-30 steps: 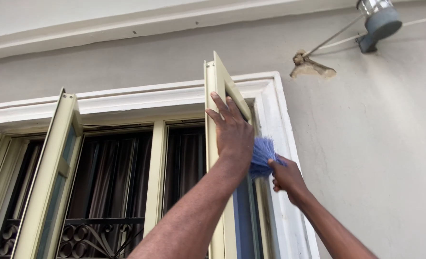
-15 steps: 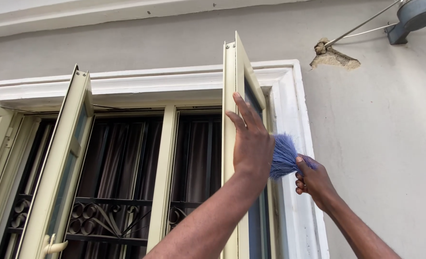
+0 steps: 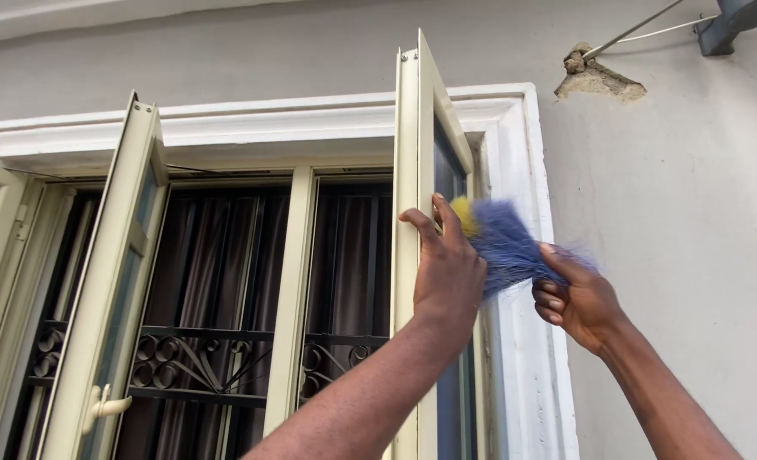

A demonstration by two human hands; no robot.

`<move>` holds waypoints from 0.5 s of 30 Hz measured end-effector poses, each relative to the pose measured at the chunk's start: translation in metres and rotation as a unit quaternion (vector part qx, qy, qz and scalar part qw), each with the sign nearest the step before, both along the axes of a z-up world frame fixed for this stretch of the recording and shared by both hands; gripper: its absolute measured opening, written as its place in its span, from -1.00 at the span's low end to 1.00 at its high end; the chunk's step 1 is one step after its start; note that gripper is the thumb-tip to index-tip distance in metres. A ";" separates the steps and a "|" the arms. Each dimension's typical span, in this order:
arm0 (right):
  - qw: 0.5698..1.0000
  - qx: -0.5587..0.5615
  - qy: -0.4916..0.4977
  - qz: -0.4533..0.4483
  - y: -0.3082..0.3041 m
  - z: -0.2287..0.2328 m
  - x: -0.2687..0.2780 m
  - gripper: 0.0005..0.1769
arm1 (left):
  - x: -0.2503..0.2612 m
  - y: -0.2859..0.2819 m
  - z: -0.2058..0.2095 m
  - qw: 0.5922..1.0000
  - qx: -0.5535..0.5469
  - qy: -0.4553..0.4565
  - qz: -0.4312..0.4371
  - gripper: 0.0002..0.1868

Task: Cleaning a window frame and glass using a long duster brush.

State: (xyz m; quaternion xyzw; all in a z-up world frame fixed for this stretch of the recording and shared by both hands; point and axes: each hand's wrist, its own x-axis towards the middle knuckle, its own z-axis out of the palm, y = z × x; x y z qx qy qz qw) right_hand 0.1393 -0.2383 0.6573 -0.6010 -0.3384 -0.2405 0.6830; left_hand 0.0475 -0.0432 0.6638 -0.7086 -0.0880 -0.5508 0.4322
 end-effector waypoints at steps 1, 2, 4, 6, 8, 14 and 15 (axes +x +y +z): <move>1.000 0.001 -0.004 0.024 0.003 0.001 0.000 -0.69 | -0.002 0.000 -0.001 1.000 -0.003 0.003 -0.012 -0.48; 0.999 0.004 -0.002 0.046 0.004 -0.003 0.000 -0.70 | -0.003 -0.001 -0.006 1.000 -0.004 0.012 -0.025 -0.51; 1.000 -0.020 0.020 -0.014 0.004 -0.011 0.017 -0.67 | -0.010 0.001 -0.012 0.999 -0.002 0.030 -0.020 -0.43; 0.996 -0.044 0.039 -0.073 0.000 -0.024 0.025 -0.63 | -0.016 0.002 -0.018 0.999 0.000 0.045 -0.015 -0.34; 0.997 -0.043 0.062 -0.028 -0.002 -0.034 0.026 -0.63 | -0.021 0.006 -0.019 0.996 -0.006 0.057 -0.066 -0.63; 0.966 -0.213 0.091 -0.115 -0.027 -0.044 0.060 -0.56 | -0.003 0.011 -0.040 0.995 0.007 0.045 -0.091 -0.38; 0.966 -0.211 0.092 -0.117 -0.030 -0.048 0.067 -0.56 | -0.007 0.012 -0.042 0.994 0.010 0.046 -0.094 -0.38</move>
